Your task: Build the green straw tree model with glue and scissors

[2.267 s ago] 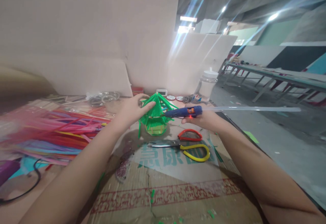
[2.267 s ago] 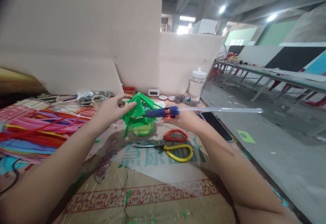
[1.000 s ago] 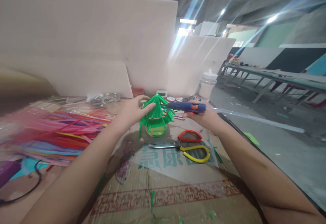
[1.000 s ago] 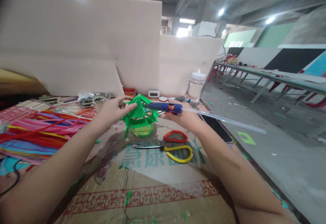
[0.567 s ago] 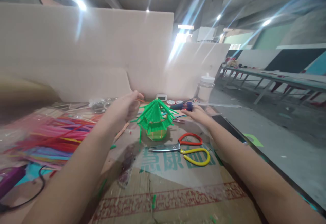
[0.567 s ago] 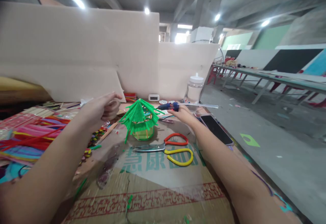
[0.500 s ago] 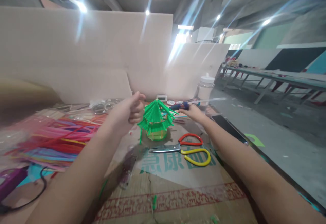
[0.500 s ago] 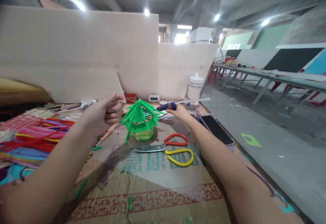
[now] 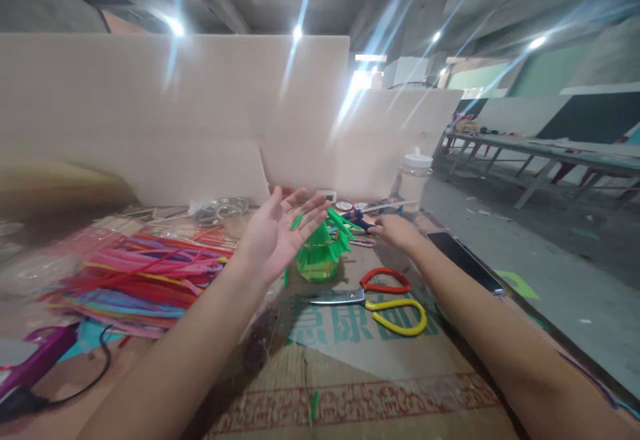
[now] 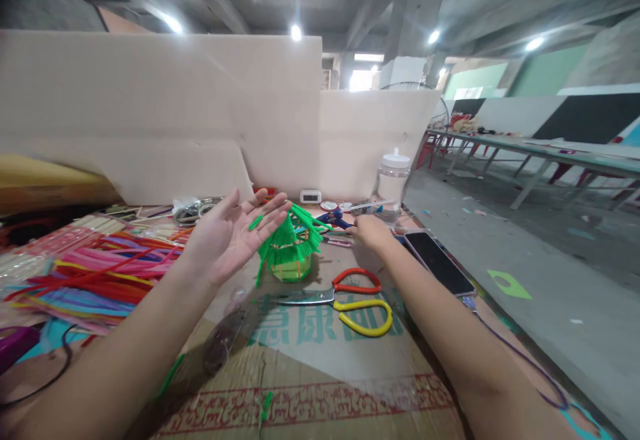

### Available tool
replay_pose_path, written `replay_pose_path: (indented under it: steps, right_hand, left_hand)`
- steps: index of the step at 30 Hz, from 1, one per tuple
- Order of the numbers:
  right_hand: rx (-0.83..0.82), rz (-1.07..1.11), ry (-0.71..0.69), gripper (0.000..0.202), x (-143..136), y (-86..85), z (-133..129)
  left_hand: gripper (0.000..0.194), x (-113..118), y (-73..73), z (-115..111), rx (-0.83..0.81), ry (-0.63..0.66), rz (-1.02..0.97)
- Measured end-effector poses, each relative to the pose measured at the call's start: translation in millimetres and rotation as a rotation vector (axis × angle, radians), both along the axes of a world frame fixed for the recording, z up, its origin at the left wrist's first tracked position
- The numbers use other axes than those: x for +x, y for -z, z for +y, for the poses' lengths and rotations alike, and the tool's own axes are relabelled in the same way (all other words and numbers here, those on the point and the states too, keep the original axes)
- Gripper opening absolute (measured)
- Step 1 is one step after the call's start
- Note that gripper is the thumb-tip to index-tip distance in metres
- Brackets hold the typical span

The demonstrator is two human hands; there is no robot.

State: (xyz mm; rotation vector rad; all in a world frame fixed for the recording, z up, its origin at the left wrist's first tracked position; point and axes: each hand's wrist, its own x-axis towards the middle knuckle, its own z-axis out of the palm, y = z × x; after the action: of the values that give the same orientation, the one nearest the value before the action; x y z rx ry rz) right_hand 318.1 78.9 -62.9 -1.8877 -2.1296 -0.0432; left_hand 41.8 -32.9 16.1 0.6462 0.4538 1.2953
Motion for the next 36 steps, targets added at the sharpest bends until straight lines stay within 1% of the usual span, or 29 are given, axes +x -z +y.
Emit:
replay_pose_path:
  steps: [2,3,4,5,6,7,8,9,11,13,16,20,22,24,26,27,29,30,31,33,34,36]
  right_hand:
    - [0.057,-0.023,0.049,0.038,2,-21.8,-27]
    - [0.125,-0.021,0.062,0.040,-2,-32.5,-42]
    - [0.285,0.037,0.023,0.038,-10,-42.1,-58]
    - [0.437,0.137,-0.077,0.033,-20,-50.0,-72]
    - [0.512,0.232,-0.263,0.027,-32,-55.8,-86]
    - [0.540,0.286,-0.475,0.023,-46,-59.4,-98]
    - [0.524,0.296,-0.653,0.025,-59,-60.9,-106]
    - [0.520,0.303,-0.751,0.027,-72,-60.6,-112]
    - [0.583,0.302,-0.843,0.022,-92,-56.8,-116]
    - [0.640,0.271,-0.843,0.017,-103,-52.1,-112]
    - [0.686,0.272,-0.819,0.017,-109,-48.0,-106]
    - [0.655,0.327,-0.821,0.016,-108,-47.4,-107]
    - [0.611,0.379,-0.808,0.014,-104,-49.1,-110]
    - [0.555,0.438,-0.788,0.013,-95,-53.0,-113]
    - [0.499,0.455,-0.720,0.016,-78,-58.2,-112]
    - [0.471,0.441,-0.649,0.018,-66,-60.3,-109]
    - [0.402,0.391,-0.436,0.022,-37,-61.0,-97]
    - [0.318,0.335,-0.351,0.022,-22,-58.8,-89]
    - [0.242,0.267,-0.286,0.020,-8,-54.5,-80]
    - [0.132,0.149,-0.234,0.018,18,-40.8,-61]
    - [0.078,0.121,-0.241,0.019,27,-32.0,-52]
    - [0.054,0.110,-0.255,0.025,38,-13.7,-37]
  left_hand:
    - [0.038,2,-1.7,-4,0.010,0.034,0.017]
    - [0.039,4,-2.3,-6,0.012,0.048,0.023]
    - [0.040,6,-2.6,-9,0.012,0.064,0.027]
    - [0.042,9,-2.6,-11,0.009,0.083,0.032]
    - [0.043,11,-2.2,-13,0.008,0.102,0.036]
    - [0.045,13,-1.7,-15,0.010,0.124,0.042]
    - [0.046,14,-1.1,-17,0.016,0.143,0.049]
    - [0.048,16,-0.4,-19,0.025,0.156,0.056]
    - [0.051,16,0.6,-21,0.046,0.166,0.071]
    - [0.052,16,1.4,-22,0.055,0.179,0.089]
    - [0.052,17,3.8,-20,0.072,0.214,0.092]
    - [0.054,21,7.8,-17,0.090,0.241,0.107]
    - [0.051,20,7.6,-15,0.090,0.199,0.167]
    - [0.040,13,5.3,-15,0.159,0.103,0.281]
    - [0.027,3,3.2,-16,0.330,0.046,0.509]
    - [0.022,-2,3.5,-17,0.449,0.053,0.682]
    - [0.019,-5,9.3,-22,0.645,0.221,1.110]
    - [0.018,-2,15.4,-24,0.747,0.299,1.296]
    - [0.018,3,23.4,-27,0.873,0.313,1.409]
    - [0.023,22,43.0,-31,1.082,0.324,1.541]
    - [0.024,32,53.2,-33,1.131,0.342,1.610]
    - [0.019,51,71.5,-34,1.111,0.345,1.791]
